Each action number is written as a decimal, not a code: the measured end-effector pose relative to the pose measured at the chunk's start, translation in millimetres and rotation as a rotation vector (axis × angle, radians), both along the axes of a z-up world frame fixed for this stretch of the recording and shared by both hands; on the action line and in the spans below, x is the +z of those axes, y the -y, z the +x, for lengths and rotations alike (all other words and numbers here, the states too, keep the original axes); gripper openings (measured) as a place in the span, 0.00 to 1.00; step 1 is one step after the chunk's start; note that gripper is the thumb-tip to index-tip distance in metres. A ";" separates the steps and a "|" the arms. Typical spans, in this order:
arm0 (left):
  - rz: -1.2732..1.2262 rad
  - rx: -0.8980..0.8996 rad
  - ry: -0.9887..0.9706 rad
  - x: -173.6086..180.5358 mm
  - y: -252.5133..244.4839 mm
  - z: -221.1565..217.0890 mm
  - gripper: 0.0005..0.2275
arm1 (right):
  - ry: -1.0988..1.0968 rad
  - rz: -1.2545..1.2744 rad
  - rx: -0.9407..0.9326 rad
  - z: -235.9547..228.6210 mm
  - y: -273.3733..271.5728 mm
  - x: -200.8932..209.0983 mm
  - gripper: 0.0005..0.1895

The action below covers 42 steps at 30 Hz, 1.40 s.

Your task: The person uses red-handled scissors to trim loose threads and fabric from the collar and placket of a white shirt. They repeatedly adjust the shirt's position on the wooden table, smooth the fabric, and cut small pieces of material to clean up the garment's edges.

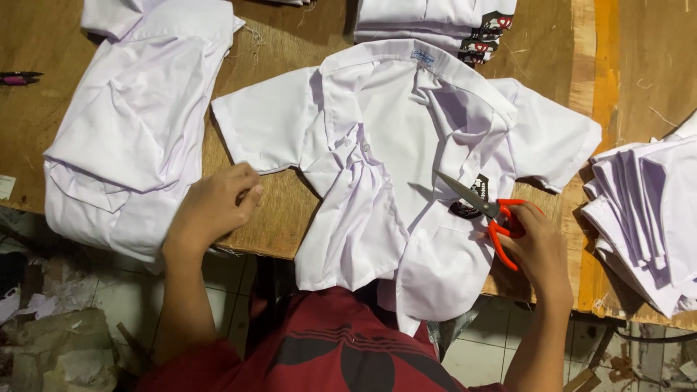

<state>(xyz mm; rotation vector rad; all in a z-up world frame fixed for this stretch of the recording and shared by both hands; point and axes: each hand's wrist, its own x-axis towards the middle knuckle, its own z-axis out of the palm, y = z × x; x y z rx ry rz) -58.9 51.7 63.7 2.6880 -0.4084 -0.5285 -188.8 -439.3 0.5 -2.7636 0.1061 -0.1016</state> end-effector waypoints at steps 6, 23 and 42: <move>-0.075 -0.071 0.215 0.3 21.0 17.6 0.09 | -0.015 0.040 -0.169 -34.2 21.3 -10.2 0.19; -0.191 -0.240 0.386 -25.8 119.6 93.3 0.08 | -0.121 0.023 -0.569 -100.2 21.5 0.3 0.25; -0.306 0.201 0.123 -39.3 130.6 158.7 0.22 | 0.073 -0.355 -0.257 -24.7 27.8 30.4 0.13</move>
